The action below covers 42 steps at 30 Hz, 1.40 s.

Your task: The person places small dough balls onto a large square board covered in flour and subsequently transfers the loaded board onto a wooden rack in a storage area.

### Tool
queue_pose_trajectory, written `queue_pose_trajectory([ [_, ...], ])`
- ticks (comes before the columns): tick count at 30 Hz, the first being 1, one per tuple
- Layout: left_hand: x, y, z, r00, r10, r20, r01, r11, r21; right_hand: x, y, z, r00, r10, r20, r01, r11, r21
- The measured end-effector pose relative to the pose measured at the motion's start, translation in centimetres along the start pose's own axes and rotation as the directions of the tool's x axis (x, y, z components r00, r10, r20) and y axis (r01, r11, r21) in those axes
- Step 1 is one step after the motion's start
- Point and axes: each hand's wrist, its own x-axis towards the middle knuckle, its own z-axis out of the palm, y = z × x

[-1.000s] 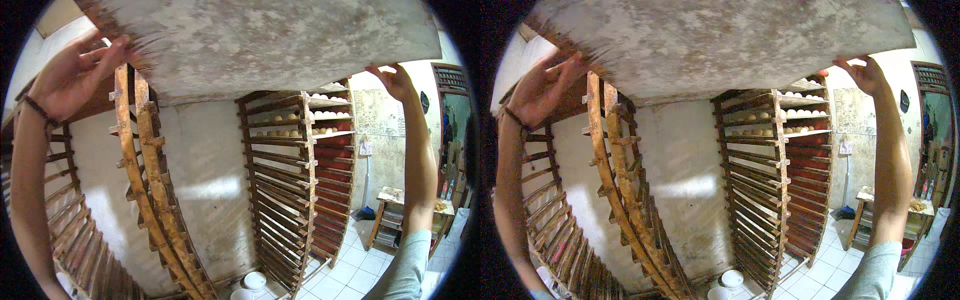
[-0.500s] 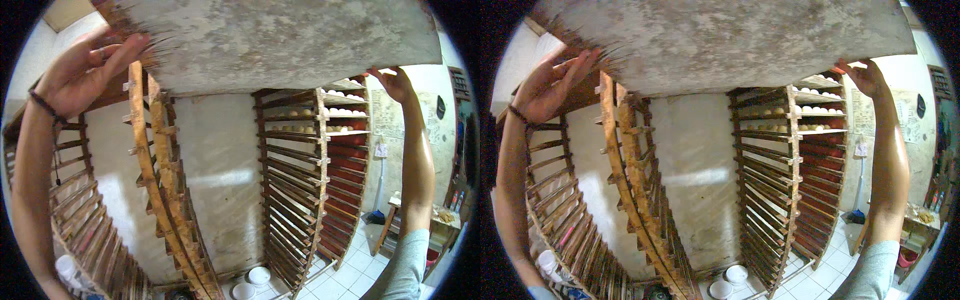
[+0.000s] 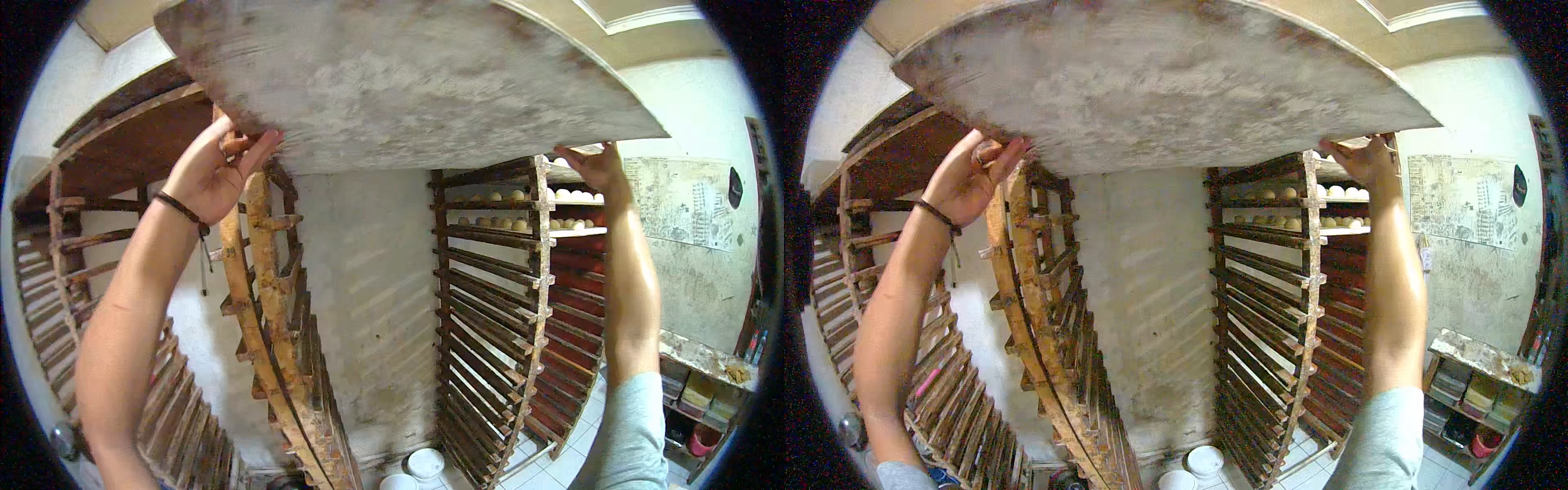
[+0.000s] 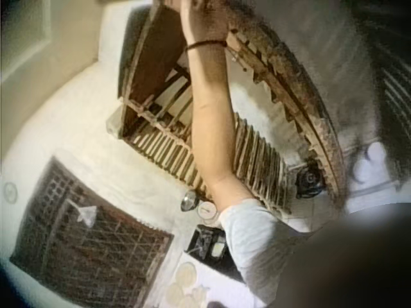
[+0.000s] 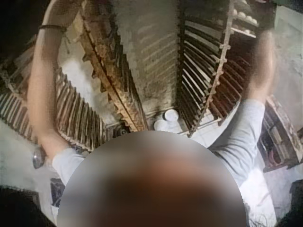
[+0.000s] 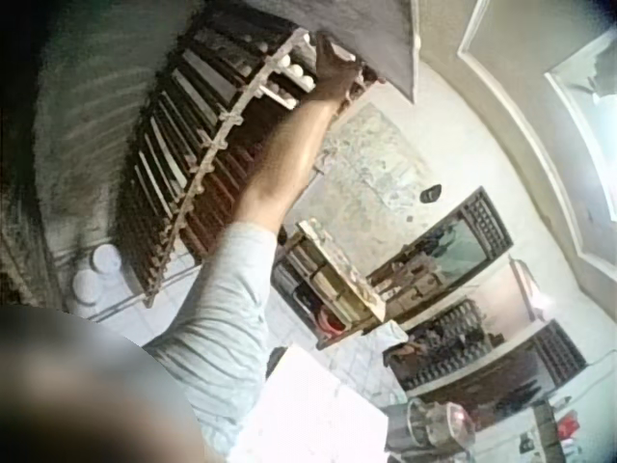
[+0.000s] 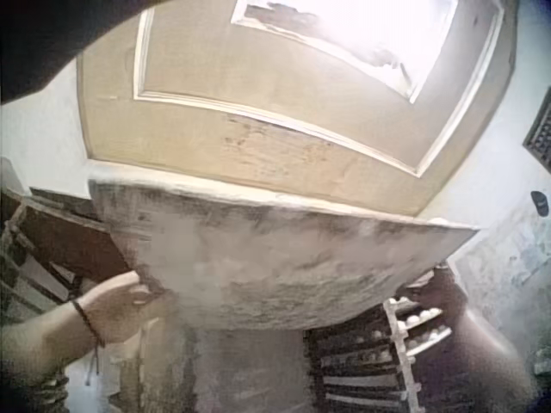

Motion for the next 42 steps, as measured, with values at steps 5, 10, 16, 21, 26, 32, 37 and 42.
queue_pose_trajectory([
  [5,5.7,-4.9,-3.1,0.995,-0.098,0.0,0.098,0.991,-0.095,8.0,3.9,-7.2,0.996,0.088,-0.003,-0.085,0.975,0.203],
  [10,8.2,-7.1,-4.4,0.996,-0.088,0.02,0.09,0.975,-0.204,9.1,9.9,-5.9,0.998,-0.022,-0.06,0.033,0.981,0.191],
  [16,-0.4,-6.5,-1.1,0.996,-0.09,-0.011,0.087,0.987,-0.136,-1.9,7.0,-0.7,0.997,0.045,0.059,-0.062,0.943,0.328],
  [21,-2.8,-2.8,2.2,0.885,-0.084,0.458,-0.048,0.962,0.268,-7.1,2.9,4.9,0.974,0.02,0.224,-0.032,0.998,0.051],
  [26,-2.2,-4.8,5.3,0.923,-0.06,0.381,0.001,0.988,0.153,-5.6,2.2,5.3,0.984,0.029,0.177,-0.024,0.999,-0.03],
  [32,-2.6,-5.6,6.2,0.883,-0.007,0.47,-0.078,0.984,0.16,-4.7,2.6,3.5,0.959,-0.039,0.279,0.058,0.997,-0.059],
  [37,-2.3,-7.3,7.6,0.92,0.177,0.35,-0.239,0.96,0.143,-4.4,4.3,2.9,0.979,-0.089,0.182,0.098,0.994,-0.041],
  [42,1.8,-9.5,5.2,0.919,0.294,0.262,-0.326,0.941,0.086,-3.8,8.8,5.1,0.972,-0.187,0.143,0.201,0.975,-0.092],
])
